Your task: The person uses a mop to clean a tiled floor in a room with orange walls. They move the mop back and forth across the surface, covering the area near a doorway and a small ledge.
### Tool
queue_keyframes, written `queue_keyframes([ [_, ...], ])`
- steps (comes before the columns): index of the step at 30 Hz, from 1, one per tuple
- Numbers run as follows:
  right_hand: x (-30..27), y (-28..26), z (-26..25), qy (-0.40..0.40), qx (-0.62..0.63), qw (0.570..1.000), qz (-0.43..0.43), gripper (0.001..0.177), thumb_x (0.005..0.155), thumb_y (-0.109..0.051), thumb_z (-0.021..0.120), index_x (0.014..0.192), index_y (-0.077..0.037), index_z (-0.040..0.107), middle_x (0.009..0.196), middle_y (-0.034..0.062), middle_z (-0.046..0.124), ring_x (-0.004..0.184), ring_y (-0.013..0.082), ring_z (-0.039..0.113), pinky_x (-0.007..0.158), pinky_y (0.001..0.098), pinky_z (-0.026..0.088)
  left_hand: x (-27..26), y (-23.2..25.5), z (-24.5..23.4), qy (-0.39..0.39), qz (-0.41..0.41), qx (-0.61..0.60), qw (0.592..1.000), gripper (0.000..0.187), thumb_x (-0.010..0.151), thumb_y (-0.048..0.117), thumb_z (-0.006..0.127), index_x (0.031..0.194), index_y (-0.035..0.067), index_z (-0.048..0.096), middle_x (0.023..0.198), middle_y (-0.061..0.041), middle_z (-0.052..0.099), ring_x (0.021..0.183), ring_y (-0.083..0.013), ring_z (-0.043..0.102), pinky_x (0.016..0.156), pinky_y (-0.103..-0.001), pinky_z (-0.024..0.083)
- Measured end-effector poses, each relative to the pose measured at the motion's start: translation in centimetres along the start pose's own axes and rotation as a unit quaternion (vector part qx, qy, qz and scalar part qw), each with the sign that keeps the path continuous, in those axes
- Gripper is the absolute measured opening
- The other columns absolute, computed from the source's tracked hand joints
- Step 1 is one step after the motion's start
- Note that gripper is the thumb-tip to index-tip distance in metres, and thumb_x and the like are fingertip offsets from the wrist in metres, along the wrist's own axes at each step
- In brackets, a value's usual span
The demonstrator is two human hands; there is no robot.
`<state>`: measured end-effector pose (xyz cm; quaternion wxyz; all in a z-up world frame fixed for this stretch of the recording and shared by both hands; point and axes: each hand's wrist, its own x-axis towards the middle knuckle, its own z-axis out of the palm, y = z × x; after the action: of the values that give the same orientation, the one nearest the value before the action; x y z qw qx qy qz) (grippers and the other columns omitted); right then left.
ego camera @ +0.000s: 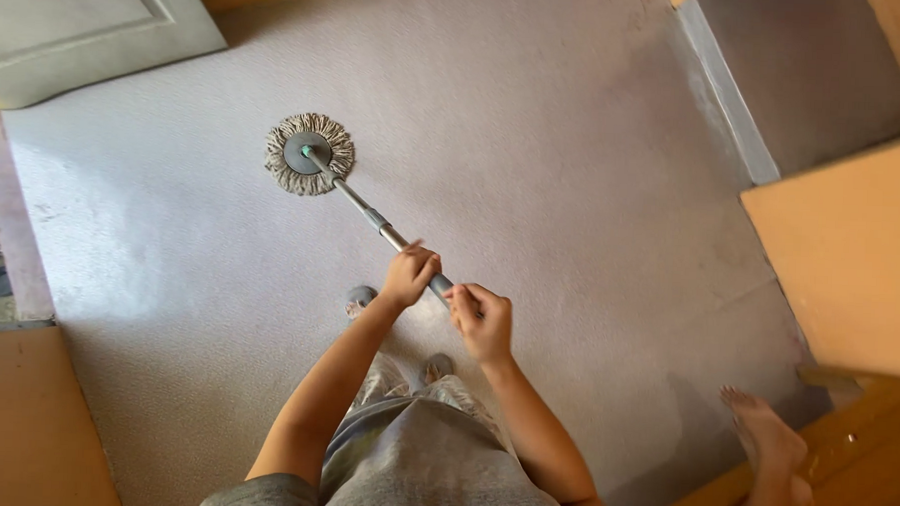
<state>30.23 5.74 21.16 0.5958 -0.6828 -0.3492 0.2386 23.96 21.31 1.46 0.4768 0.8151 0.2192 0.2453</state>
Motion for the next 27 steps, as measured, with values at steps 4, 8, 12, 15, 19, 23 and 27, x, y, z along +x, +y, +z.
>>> queue_keyframes([
  [4,-6.6,-4.8,-6.8,-0.006,-0.010,1.000,0.005,0.027,0.097,-0.003,0.057,0.079,0.000,0.076,0.034,0.0012,0.049,0.034,0.0091,0.045,0.047,0.0228,0.049,-4.3,4.9,6.2,-0.071,0.091,-0.043,0.992,0.047,0.104,0.038,0.046,0.065,0.016,0.062,0.060,-0.012,0.064,0.067,-0.0391,0.068,0.075,-0.051,0.056],
  [8,-11.2,-8.0,-10.0,-0.052,-0.058,0.997,-0.018,0.029,0.102,-0.014,0.054,0.087,0.002,0.073,0.053,-0.0012,0.054,0.046,0.0085,0.050,0.050,0.0244,0.049,-6.5,12.5,6.3,-0.127,0.140,-0.067,0.980,0.054,0.109,0.040,0.030,0.067,0.010,0.049,0.057,-0.006,0.050,0.050,-0.0251,0.048,0.054,-0.040,0.038],
  [12,-12.7,-7.2,-9.2,-0.063,-0.099,0.992,-0.050,0.027,0.101,-0.017,0.056,0.091,-0.002,0.077,0.062,0.0007,0.063,0.047,0.0091,0.050,0.045,0.0248,0.041,-8.0,12.3,5.7,-0.131,0.155,-0.093,0.975,0.055,0.109,0.040,0.029,0.067,0.010,0.051,0.059,-0.006,0.051,0.052,-0.0260,0.048,0.057,-0.041,0.040],
  [15,-11.8,-7.1,-7.2,-0.062,-0.090,0.991,-0.084,0.025,0.100,-0.014,0.056,0.090,-0.003,0.076,0.070,0.0036,0.069,0.050,0.0100,0.052,0.049,0.0255,0.043,-7.4,11.3,3.7,-0.128,0.173,-0.101,0.971,0.055,0.109,0.039,0.028,0.068,0.010,0.048,0.060,-0.006,0.051,0.054,-0.0277,0.046,0.060,-0.041,0.040],
  [19,-8.5,-6.2,-4.1,-0.061,-0.054,0.995,-0.066,0.027,0.103,-0.016,0.053,0.089,-0.004,0.073,0.056,-0.0006,0.055,0.045,0.0078,0.048,0.046,0.0240,0.039,-5.0,8.9,0.9,-0.110,0.150,-0.080,0.979,0.055,0.110,0.038,0.027,0.066,0.010,0.045,0.057,-0.006,0.045,0.051,-0.0284,0.042,0.068,-0.042,0.041],
  [23,-3.8,-2.7,1.2,-0.019,-0.008,0.998,-0.051,0.024,0.095,-0.007,0.060,0.081,-0.005,0.080,0.045,0.0059,0.059,0.041,0.0103,0.053,0.042,0.0245,0.045,-1.8,2.2,-1.7,-0.052,0.143,-0.086,0.985,0.050,0.106,0.034,0.040,0.060,0.015,0.048,0.050,-0.012,0.049,0.055,-0.0399,0.058,0.065,-0.048,0.051],
  [27,3.4,0.0,7.6,-0.020,-0.025,0.998,-0.053,0.021,0.094,-0.004,0.062,0.080,-0.006,0.078,0.041,0.0050,0.050,0.041,0.0079,0.046,0.042,0.0226,0.041,2.7,-3.5,-7.3,-0.055,0.068,-0.013,0.996,0.046,0.107,0.029,0.037,0.068,0.014,0.057,0.067,-0.013,0.063,0.081,-0.0379,0.066,0.097,-0.052,0.045],
])
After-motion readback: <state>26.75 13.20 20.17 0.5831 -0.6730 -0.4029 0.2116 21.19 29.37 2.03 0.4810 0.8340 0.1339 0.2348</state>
